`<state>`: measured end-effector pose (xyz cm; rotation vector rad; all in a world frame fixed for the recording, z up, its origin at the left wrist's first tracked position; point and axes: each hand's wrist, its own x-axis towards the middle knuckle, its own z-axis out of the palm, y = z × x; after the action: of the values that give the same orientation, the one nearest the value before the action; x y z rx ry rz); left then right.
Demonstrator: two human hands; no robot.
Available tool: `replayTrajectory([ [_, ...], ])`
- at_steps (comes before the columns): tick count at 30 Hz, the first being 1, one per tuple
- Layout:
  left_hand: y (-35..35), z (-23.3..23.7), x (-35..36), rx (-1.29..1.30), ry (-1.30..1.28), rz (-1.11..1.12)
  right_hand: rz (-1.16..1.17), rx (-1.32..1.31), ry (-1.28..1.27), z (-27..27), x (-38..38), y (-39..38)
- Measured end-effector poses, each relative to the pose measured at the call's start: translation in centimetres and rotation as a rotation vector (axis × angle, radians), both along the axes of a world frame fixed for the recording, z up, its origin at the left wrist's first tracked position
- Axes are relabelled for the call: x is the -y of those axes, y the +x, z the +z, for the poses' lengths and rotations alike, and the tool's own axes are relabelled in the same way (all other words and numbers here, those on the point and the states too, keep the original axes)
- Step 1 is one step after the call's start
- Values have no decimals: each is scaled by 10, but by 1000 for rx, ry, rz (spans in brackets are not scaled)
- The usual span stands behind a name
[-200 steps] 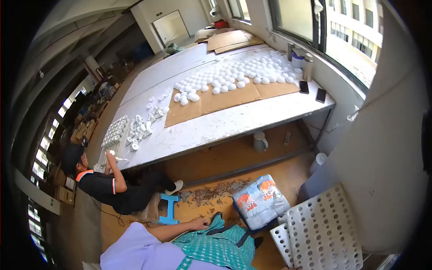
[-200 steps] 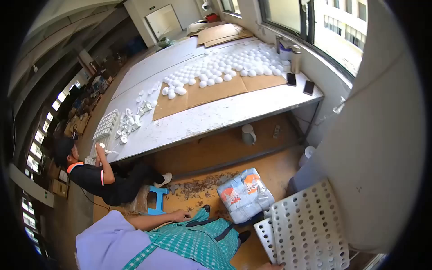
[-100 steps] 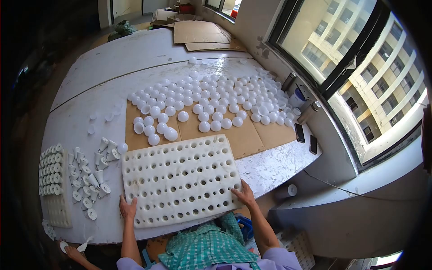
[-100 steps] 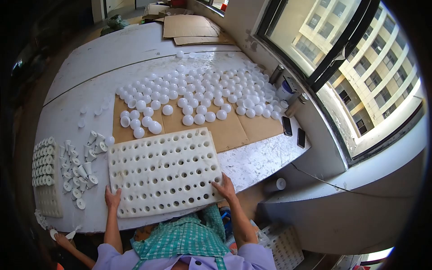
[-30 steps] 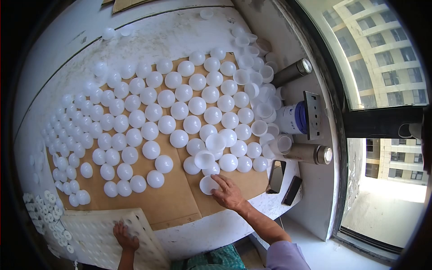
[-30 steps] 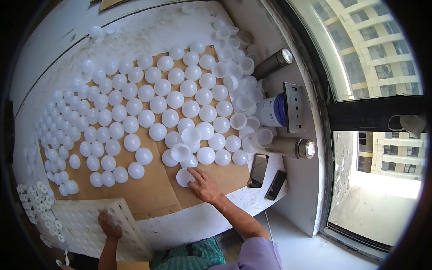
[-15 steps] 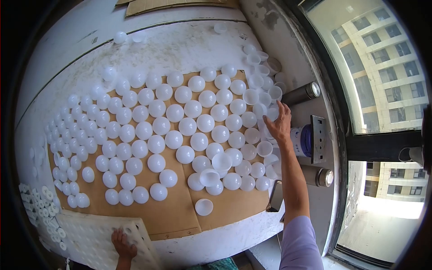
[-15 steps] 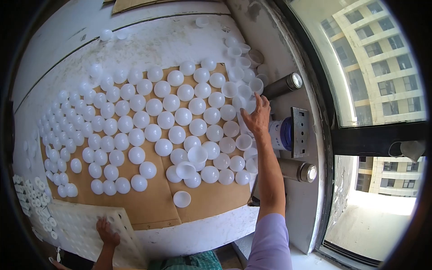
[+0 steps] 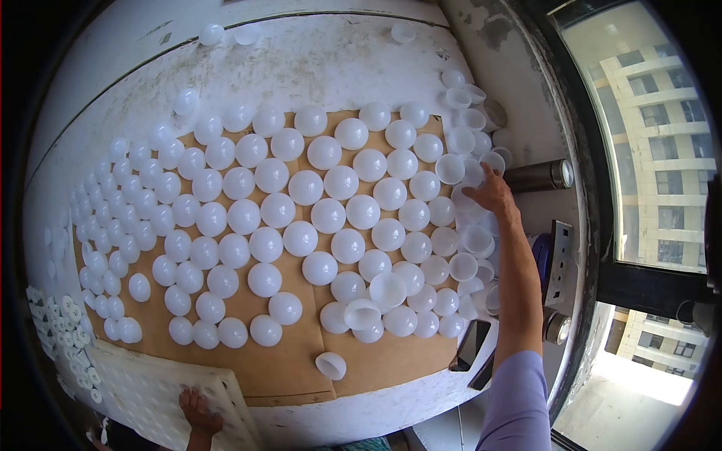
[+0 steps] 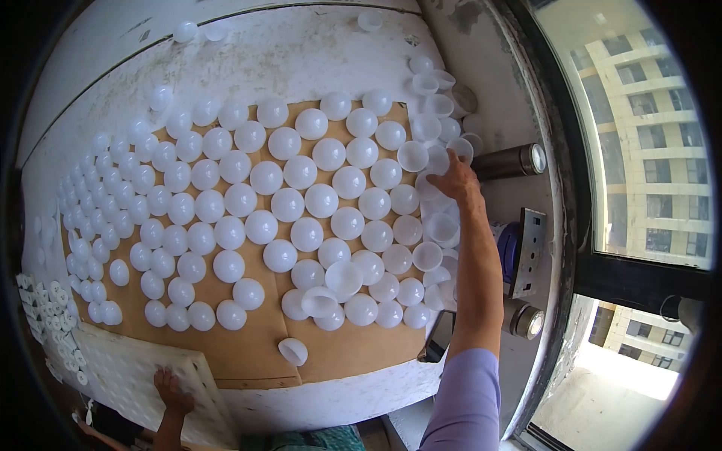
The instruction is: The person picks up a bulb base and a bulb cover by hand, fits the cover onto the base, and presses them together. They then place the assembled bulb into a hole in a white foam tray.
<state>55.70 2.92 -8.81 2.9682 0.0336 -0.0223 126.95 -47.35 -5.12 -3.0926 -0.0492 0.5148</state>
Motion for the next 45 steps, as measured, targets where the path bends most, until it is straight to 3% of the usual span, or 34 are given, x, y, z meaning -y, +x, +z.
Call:
replayTrajectory([
  [4, -2, 1, -1, -2, -34, 9, -21, -11, -101, -6, 2, 6],
  [7, 0, 1, 1, 5, -26, 9, 5, 44, -18, -24, 14, 12],
  [9, 0, 1, 1, 10, -28, 14, 151, 185, 68, -32, 18, 10],
  [18, -8, -5, -2, 6, -19, 28, 76, 301, 239, -33, 14, -9],
  [25, -6, -4, -1, 12, -10, 20, 111, 361, 467, 6, -29, -71],
  [29, -6, -3, -1, -8, -26, 21, 100, 51, 721, 33, -78, -115],
  [31, -5, -3, -2, -9, -17, 12, 305, -13, 819, 13, -93, -130],
  [35, -2, -4, -2, 7, -8, 14, 568, -324, 711, 30, -136, -151],
  [37, -4, -3, -1, -7, 1, 20, 588, -344, 727, 46, -142, -146],
  [39, -4, -2, 0, -16, 0, 29, 560, -336, 900, 55, -137, -120],
  [41, -7, -2, 0, -25, -4, 45, 442, 28, 828, 52, -128, -67],
  [43, -10, -6, 0, -17, 44, 39, 458, 545, 334, 11, -96, 41],
  [45, -13, -6, -1, -31, 29, 54, 326, 400, 20, -10, -73, 95],
])
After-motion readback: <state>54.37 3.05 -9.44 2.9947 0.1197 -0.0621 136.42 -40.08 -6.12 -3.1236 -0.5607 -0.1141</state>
